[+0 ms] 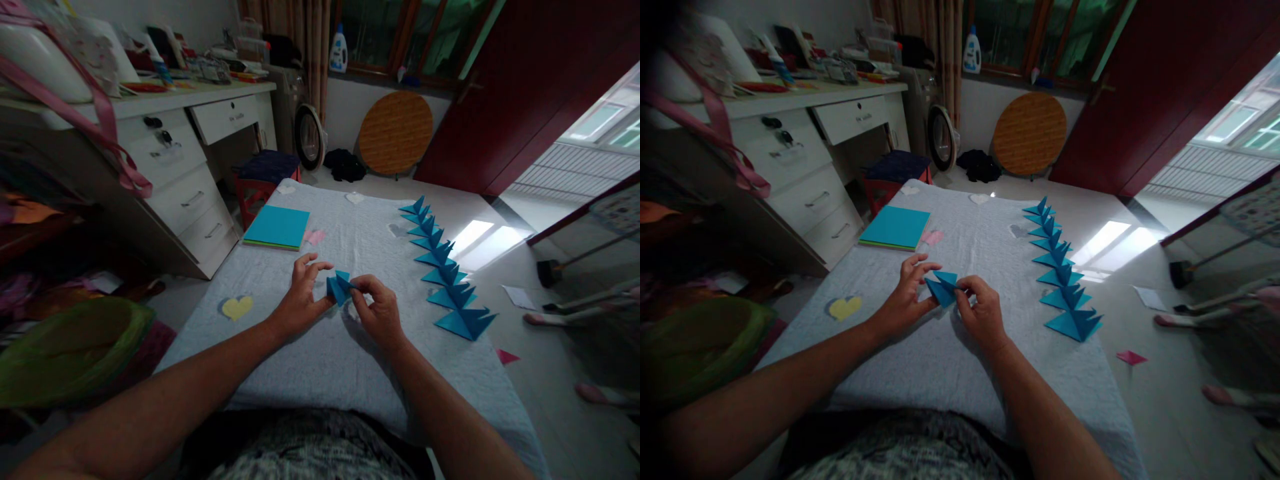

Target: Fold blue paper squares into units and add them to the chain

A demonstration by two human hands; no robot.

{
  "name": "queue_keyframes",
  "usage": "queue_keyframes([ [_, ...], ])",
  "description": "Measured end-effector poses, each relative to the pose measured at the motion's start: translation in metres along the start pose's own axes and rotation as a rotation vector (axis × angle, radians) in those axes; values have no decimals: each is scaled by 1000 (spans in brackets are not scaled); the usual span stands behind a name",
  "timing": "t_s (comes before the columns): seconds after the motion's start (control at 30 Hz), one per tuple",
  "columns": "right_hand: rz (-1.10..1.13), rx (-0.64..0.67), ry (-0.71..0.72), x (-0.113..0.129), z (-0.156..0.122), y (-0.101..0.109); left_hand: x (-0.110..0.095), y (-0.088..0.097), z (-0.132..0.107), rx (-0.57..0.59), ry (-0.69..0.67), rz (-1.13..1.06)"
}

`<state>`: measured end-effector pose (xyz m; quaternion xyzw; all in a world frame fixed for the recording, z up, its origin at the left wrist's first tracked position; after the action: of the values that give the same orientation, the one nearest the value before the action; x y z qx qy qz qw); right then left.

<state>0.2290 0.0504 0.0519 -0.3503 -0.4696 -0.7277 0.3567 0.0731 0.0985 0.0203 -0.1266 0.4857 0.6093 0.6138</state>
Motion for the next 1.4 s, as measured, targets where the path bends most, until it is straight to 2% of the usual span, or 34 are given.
queue_keyframes([
  [0.1, 4, 5, 9, 1, -1, -1, -8, 0, 2, 30, -92, 14],
  [0.2, 17, 10, 20, 2, -1, -2, -19, -4, 4, 76, -168, -61],
  [0.33, 31, 5, 22, 2, -1, -1, -17, -7, 4, 66, -53, -220],
  [0.43, 29, -7, 28, 3, -2, 0, -16, -12, 2, 100, 4, -286],
  [0.67, 41, -20, 119, 14, -6, -1, -20, -10, 5, 73, -25, -288],
  [0.87, 44, -9, 218, 27, -12, -2, -14, -10, 4, 32, 11, -349],
  [1.07, 12, 12, 271, 29, -16, -5, -14, -10, 4, 52, 4, -361],
  [1.27, 24, 20, 245, 28, -15, -6, -17, -7, 3, 34, -19, -345],
  [1.4, 64, 66, 191, 23, -12, -10, -18, -11, 4, 56, -10, -439],
])
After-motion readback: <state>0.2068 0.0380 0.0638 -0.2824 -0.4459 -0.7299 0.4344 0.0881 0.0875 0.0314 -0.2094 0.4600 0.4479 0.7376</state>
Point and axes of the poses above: each hand's wrist, its own z-axis towards the middle knuckle, its own y-axis out of the back of the hand, x = y × z, the point moved 9 cm from there along z, towards the middle knuckle, and after that the axes turned 15 degrees about -y, right-handed, at the moved point
